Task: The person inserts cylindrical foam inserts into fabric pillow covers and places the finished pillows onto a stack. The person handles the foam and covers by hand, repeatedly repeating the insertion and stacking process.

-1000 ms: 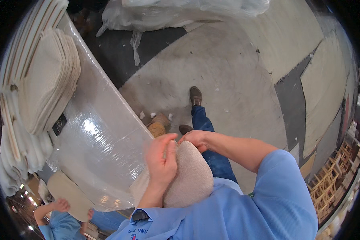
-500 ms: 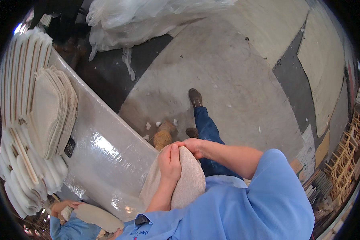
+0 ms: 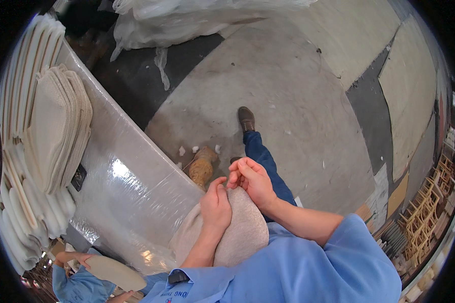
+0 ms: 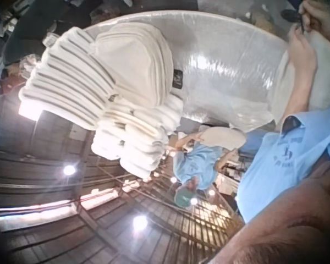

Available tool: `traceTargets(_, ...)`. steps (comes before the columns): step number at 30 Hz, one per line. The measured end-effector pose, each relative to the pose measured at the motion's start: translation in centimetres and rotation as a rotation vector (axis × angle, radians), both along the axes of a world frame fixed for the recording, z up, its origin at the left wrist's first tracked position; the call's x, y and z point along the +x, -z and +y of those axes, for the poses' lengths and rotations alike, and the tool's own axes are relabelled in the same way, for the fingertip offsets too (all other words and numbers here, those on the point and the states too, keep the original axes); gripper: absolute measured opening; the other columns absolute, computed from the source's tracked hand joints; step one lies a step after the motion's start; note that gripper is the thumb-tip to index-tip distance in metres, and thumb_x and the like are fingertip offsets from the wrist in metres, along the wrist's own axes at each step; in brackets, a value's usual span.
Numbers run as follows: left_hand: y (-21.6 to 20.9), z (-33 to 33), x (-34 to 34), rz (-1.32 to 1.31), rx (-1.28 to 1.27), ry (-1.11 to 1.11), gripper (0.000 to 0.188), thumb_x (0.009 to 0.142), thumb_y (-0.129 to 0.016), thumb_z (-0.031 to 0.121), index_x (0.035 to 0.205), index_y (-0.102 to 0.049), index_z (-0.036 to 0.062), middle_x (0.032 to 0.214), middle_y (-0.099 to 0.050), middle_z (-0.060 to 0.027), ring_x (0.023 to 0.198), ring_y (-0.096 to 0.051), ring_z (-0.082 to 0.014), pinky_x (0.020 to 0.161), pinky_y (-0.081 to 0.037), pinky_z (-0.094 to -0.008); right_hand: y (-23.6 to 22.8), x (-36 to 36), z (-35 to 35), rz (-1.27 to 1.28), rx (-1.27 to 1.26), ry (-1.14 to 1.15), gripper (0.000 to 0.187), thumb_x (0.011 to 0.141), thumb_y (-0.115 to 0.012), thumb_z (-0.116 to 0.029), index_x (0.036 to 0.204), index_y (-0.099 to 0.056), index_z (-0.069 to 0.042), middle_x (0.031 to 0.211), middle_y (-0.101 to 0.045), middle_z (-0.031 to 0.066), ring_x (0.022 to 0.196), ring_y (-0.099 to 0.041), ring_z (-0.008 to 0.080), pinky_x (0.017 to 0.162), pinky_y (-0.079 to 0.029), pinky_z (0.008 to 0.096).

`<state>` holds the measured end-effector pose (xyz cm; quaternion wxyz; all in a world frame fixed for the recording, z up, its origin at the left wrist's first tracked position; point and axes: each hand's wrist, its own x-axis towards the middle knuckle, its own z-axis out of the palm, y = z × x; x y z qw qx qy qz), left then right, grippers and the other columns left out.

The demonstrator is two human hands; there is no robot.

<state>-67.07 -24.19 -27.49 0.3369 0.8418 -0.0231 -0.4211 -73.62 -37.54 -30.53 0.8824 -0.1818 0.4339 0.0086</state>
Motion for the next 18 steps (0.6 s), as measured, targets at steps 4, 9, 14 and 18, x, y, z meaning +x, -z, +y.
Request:
traceTargets(4,0.4,0.5,-0.4,-0.070,-0.046,-0.011,0.036,0.104,-0.046,0.018,0.128,-0.065,-0.0014,0.097,-0.072,-0.0296,0.092,-0.071,-0.0479,0.084,-0.053,-0.0519,1.7,0.4,0.8,0.060,-0.006,-0.011,0.028,0.112,-0.049,-0.028,0.105,-0.063,-0.005,0.077,-0.063,0.0031,0.068,-0.062,0.0166,0.067,-0.052,0.0293)
traceTargets(9,0.3,0.1,0.2,-0.048,-0.069,0.002,0.039,0.103,-0.045,0.016,0.131,-0.063,-0.0038,0.100,-0.072,-0.0308,0.095,-0.071,-0.0472,0.086,-0.053,-0.0508,2.1,0.9,0.3,0.080,0.105,0.082,0.026,0.111,-0.049,-0.028,0.106,-0.062,-0.006,0.076,-0.063,0.0040,0.067,-0.062,0.0191,0.067,-0.052,0.0312)
traceTargets(14,0.6,0.8,-0.3,-0.102,-0.066,0.029,0.039,0.102,-0.045,0.015,0.132,-0.062,-0.0038,0.105,-0.071,-0.0315,0.098,-0.071,-0.0465,0.087,-0.053,-0.0493,0.8,1.4,-1.1,-0.030,0.109,0.253,0.028,0.111,-0.049,-0.031,0.108,-0.063,-0.006,0.077,-0.065,0.0072,0.070,-0.064,0.0229,0.067,-0.053,0.0359)
traceTargets(18,0.8,0.5,-0.6,-0.143,-0.095,-0.024,0.035,0.100,-0.049,0.011,0.127,-0.067,-0.0020,0.101,-0.074,-0.0250,0.094,-0.073,-0.0363,0.086,-0.054,-0.0433,1.1,1.5,-0.4,-0.069,0.122,0.136,0.033,0.111,-0.048,-0.035,0.109,-0.063,-0.005,0.071,-0.063,0.0073,0.060,-0.062,0.0221,0.059,-0.052,0.0350)
